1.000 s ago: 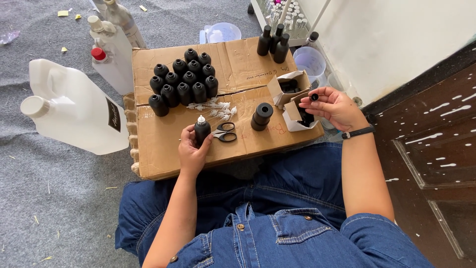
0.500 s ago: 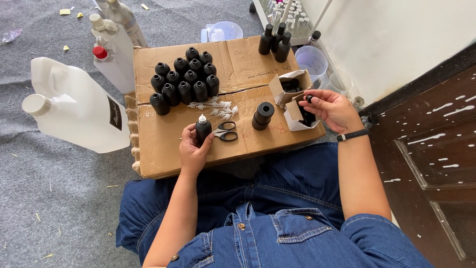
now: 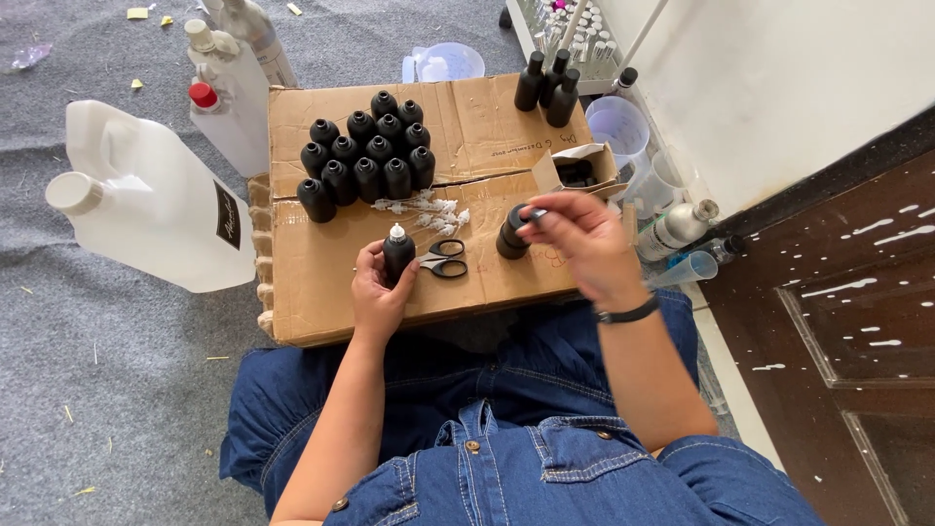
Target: Assembling perfume bottles by attaching spray nozzles and placing them into a cardboard organizer.
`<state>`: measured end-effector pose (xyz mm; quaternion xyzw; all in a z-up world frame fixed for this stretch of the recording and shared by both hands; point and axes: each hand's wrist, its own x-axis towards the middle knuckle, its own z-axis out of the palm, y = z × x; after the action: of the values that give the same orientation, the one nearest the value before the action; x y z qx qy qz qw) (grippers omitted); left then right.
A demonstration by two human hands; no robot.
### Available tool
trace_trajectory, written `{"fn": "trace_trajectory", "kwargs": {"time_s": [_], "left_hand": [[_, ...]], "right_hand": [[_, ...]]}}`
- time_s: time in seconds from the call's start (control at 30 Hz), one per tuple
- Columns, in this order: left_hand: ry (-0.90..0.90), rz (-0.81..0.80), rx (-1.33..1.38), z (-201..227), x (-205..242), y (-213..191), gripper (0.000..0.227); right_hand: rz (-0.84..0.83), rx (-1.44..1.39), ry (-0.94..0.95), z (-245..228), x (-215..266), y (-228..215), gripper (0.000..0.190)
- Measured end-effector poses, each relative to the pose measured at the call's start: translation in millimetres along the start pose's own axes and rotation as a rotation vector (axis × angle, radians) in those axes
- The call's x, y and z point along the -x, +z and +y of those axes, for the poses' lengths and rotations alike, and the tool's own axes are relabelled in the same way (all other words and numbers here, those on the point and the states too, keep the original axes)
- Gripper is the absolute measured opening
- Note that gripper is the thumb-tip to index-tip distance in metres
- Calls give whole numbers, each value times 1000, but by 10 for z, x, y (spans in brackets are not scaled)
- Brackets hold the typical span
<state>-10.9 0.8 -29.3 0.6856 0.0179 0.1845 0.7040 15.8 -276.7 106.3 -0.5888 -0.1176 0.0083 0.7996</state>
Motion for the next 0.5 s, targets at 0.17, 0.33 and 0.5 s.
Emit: {"fn": "trace_trajectory", "kwargs": {"time_s": [0.17, 0.33, 0.5], "left_hand": [[64, 11, 74, -8, -40, -24, 43], [110, 18, 151, -11, -57, -42, 36], [122, 23, 97, 0, -38, -32, 38]], "right_hand": [[-66, 9, 62, 545, 5, 610, 24], [-132, 124, 5, 1359, -341, 682, 23], [-60, 351, -159, 1403, -404, 804, 19]]}}
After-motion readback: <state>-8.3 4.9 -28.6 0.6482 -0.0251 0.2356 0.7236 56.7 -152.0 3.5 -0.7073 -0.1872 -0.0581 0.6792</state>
